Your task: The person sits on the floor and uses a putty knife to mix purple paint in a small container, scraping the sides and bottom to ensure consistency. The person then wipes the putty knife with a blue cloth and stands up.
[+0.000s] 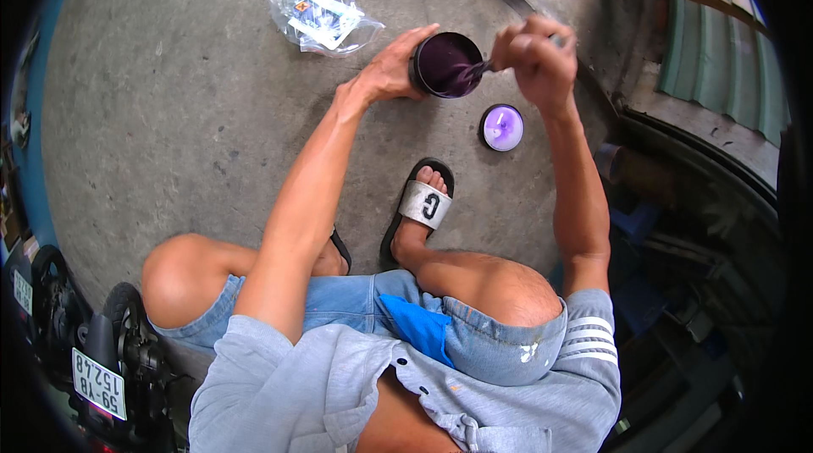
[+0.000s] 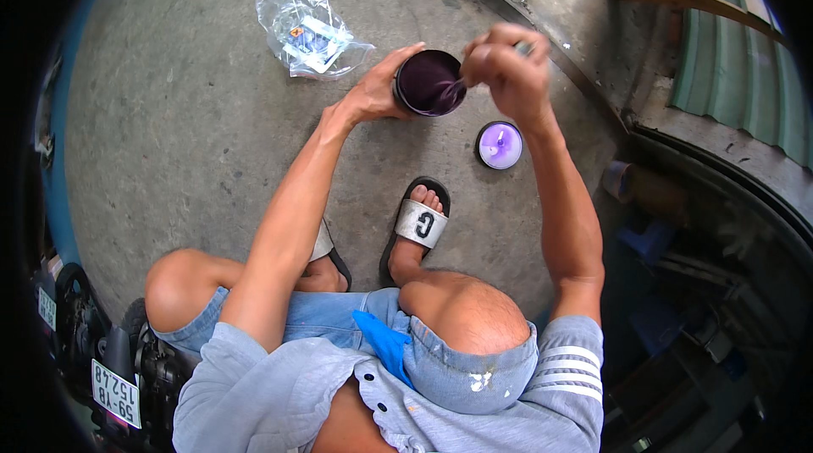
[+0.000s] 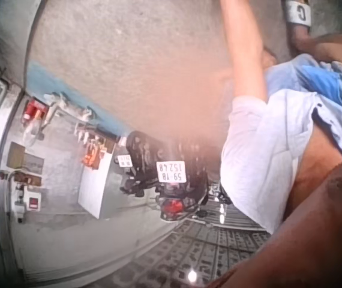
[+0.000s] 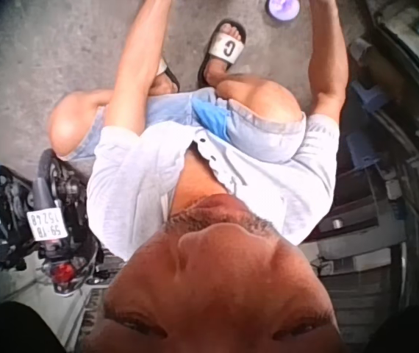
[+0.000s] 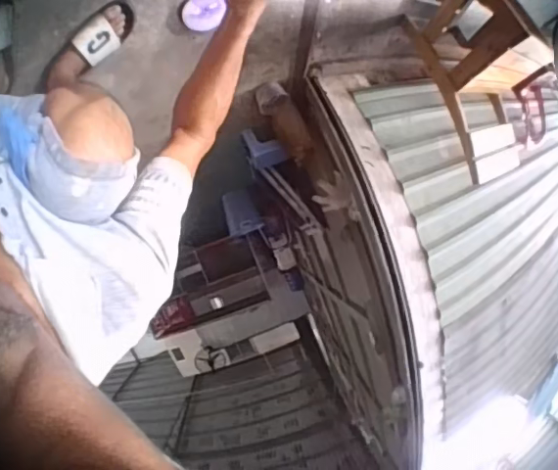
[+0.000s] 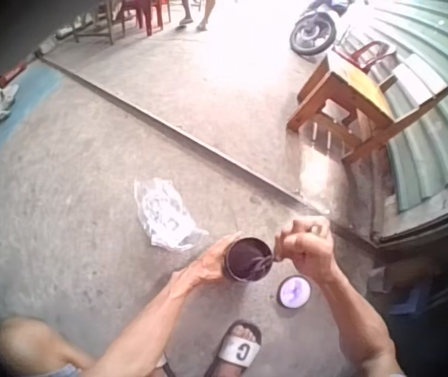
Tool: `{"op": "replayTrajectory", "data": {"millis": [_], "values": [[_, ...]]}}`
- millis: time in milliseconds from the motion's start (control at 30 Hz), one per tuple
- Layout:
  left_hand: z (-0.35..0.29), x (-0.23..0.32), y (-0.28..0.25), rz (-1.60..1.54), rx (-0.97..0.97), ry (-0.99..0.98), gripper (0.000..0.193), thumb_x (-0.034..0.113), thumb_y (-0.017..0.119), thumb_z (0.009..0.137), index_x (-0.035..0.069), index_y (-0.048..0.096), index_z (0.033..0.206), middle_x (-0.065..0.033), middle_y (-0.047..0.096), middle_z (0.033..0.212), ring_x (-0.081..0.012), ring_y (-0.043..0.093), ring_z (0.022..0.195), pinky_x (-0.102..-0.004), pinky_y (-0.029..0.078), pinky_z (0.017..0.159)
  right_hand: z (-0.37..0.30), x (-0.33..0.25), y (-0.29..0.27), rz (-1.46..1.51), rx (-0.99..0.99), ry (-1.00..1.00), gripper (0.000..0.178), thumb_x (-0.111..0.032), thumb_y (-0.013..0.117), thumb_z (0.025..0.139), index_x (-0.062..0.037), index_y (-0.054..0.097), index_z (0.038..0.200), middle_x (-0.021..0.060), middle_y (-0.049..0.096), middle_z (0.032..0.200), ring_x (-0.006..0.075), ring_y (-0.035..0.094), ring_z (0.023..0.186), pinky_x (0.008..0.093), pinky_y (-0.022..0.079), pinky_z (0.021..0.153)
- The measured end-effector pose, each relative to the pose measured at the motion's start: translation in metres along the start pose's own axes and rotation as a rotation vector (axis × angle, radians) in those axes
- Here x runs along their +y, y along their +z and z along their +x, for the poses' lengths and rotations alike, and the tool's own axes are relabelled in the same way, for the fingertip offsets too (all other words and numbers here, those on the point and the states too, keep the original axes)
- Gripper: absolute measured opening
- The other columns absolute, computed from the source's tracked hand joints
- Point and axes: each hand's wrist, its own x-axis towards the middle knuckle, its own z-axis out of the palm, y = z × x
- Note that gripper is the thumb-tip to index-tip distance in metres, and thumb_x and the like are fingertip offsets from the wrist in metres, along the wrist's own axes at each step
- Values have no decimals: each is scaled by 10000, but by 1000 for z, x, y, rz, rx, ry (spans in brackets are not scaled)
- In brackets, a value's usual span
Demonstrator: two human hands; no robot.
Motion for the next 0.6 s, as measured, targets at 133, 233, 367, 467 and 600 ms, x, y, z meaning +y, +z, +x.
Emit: {"op": "replayTrajectory", "data": {"millis": [133, 233, 367, 467, 600], "values": [[-33, 2, 36, 5, 317, -125, 1164, 174, 935, 542, 44, 294, 1505, -187, 419, 1460, -344, 441, 1351, -435, 413, 1108, 14, 10, 24, 8, 381, -261, 141, -67, 631, 820, -16, 584, 697, 57, 505, 577, 170, 541, 540, 309, 442, 521], [-30, 10, 71, 55, 519, -98, 1165, 172, 940, 517, -11, 291, 1466, -231, 444, 1417, -400, 467, 1306, -453, 418, 1086, 3, 65, 55, -394, 479, -265, 215, -108, 603, 847, -26, 588, 648, 32, 538, 591, 129, 529, 557, 293, 421, 505], [-26, 6, 71, 11, 498, -119, 1048, 182, 940, 520, 64, 373, 1394, -181, 517, 1351, -382, 500, 1270, -450, 433, 1067, -11, 33, 39, -298, 165, 99, 191, -91, 606, 836, -12, 636, 665, 42, 597, 575, 94, 539, 511, 233, 375, 443], [-21, 10, 55, 28, 422, -84, 970, 162, 936, 541, 96, 430, 1367, -120, 567, 1310, -323, 569, 1190, -417, 478, 1012, 4, 4, 43, -131, 309, -33, 170, -67, 642, 825, -2, 641, 668, 57, 595, 569, 90, 518, 466, 231, 392, 451], [-14, 7, 44, 88, 344, -37, 944, 129, 937, 529, 97, 465, 1346, -122, 588, 1289, -341, 569, 1179, -432, 485, 992, -18, 49, 66, -519, 240, -125, 165, -107, 686, 834, -28, 663, 691, 36, 619, 620, 96, 570, 558, 235, 410, 477]]}}
